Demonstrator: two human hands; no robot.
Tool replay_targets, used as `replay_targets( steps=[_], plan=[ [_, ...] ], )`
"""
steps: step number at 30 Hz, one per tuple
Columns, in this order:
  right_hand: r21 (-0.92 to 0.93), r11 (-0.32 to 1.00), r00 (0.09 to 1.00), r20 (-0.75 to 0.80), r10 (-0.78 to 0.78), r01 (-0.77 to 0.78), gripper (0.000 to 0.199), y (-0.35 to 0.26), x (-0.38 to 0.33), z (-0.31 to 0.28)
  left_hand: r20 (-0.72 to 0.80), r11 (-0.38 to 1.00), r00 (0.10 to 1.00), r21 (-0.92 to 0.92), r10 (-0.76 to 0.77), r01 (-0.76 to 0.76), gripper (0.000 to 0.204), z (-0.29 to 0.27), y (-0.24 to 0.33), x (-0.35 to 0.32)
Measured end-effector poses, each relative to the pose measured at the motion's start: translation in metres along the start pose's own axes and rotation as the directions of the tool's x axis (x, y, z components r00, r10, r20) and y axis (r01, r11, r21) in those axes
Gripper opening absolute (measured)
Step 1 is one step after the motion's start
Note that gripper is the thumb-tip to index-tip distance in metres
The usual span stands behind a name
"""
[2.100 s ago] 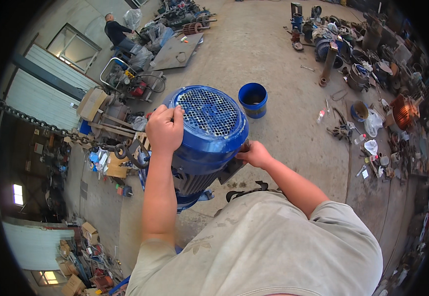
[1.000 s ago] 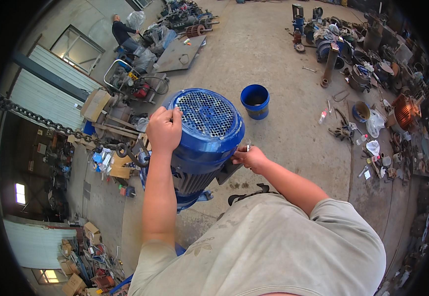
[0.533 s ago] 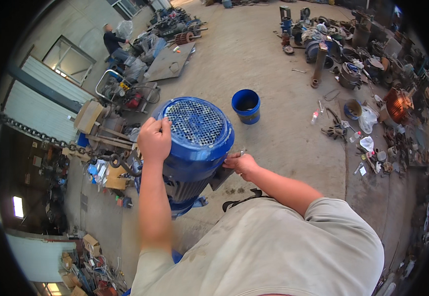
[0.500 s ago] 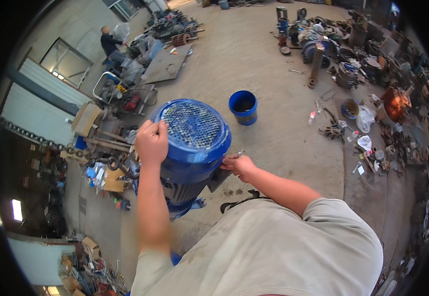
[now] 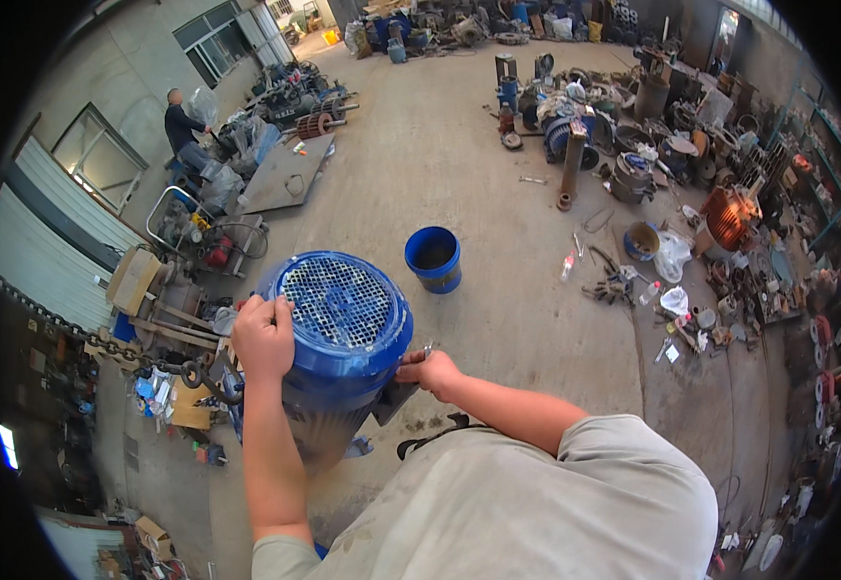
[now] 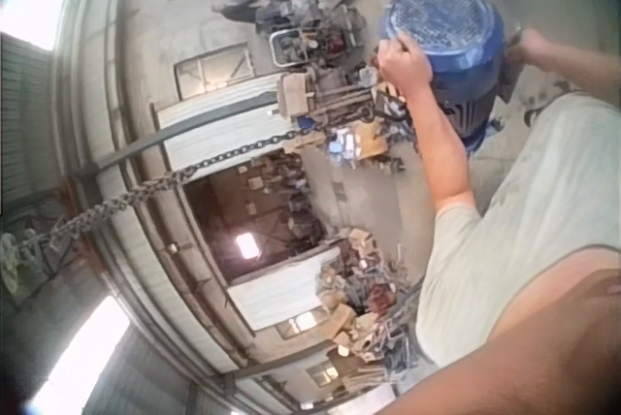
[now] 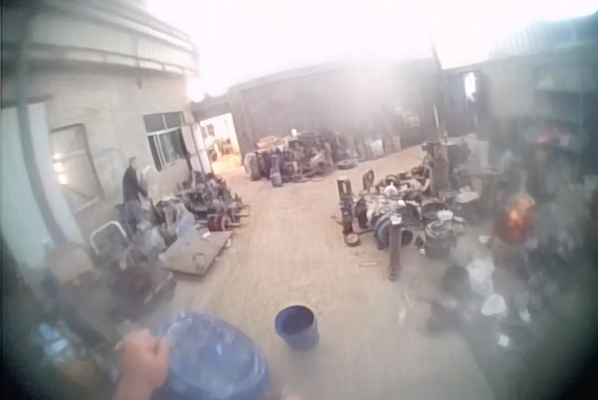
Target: The person uses a wrench to loosen and remove bolts from a blue industrial motor suspended by a chain hoist. They remove the rear fan cover and fan, then place the cover on the floor.
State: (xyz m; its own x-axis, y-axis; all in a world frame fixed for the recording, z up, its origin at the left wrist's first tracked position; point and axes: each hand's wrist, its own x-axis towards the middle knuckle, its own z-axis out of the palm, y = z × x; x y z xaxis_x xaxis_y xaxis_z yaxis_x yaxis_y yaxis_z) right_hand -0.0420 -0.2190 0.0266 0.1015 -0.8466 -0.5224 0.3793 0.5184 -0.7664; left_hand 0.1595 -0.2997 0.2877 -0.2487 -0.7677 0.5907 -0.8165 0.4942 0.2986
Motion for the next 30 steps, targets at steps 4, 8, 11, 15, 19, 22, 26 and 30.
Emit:
replay_targets(
  steps=[4,8,11,15,19,22,26,30],
  plan=[
    [-0.117,0.993,0.998,0.043,0.039,-0.034,0.020,-0.009,-0.004,-0.002,-0.016,0.999,1.000,-0.033,-0.015,0.015,0.027,0.000,0.000,0.000],
    [-0.089,0.995,0.999,0.030,-0.034,0.037,0.009,-0.005,-0.001,-0.001,-0.066,0.999,0.998,-0.048,0.006,-0.009,0.030,0.004,-0.002,0.001],
    [-0.033,0.999,0.999,0.033,-0.027,0.028,0.007,-0.001,0.000,-0.003,-0.072,0.998,0.997,-0.054,0.015,-0.018,0.031,0.005,-0.004,0.001],
    [0.080,0.996,0.997,0.073,0.022,-0.028,0.006,-0.001,0.000,-0.007,-0.074,0.998,0.997,-0.053,0.025,-0.029,0.034,0.005,-0.006,0.001],
    [-0.028,1.000,0.998,0.061,0.010,-0.009,0.008,-0.006,-0.002,-0.006,-0.078,0.999,0.997,-0.042,0.021,-0.025,0.034,0.006,-0.007,0.001],
    [-0.034,0.999,1.000,0.019,-0.005,0.005,0.009,-0.009,-0.006,-0.003,-0.083,0.998,0.996,-0.063,0.009,-0.014,0.034,0.006,-0.006,0.001],
    [-0.078,0.997,0.999,0.026,-0.028,0.030,0.014,-0.017,-0.012,-0.001,-0.105,0.996,0.994,-0.081,0.013,-0.021,0.034,0.006,-0.005,0.002],
    [-0.196,0.981,1.000,0.024,-0.009,0.013,0.019,-0.025,-0.011,-0.004,-0.102,0.998,0.995,-0.052,0.019,-0.024,0.033,0.004,-0.003,0.002]
  ],
)
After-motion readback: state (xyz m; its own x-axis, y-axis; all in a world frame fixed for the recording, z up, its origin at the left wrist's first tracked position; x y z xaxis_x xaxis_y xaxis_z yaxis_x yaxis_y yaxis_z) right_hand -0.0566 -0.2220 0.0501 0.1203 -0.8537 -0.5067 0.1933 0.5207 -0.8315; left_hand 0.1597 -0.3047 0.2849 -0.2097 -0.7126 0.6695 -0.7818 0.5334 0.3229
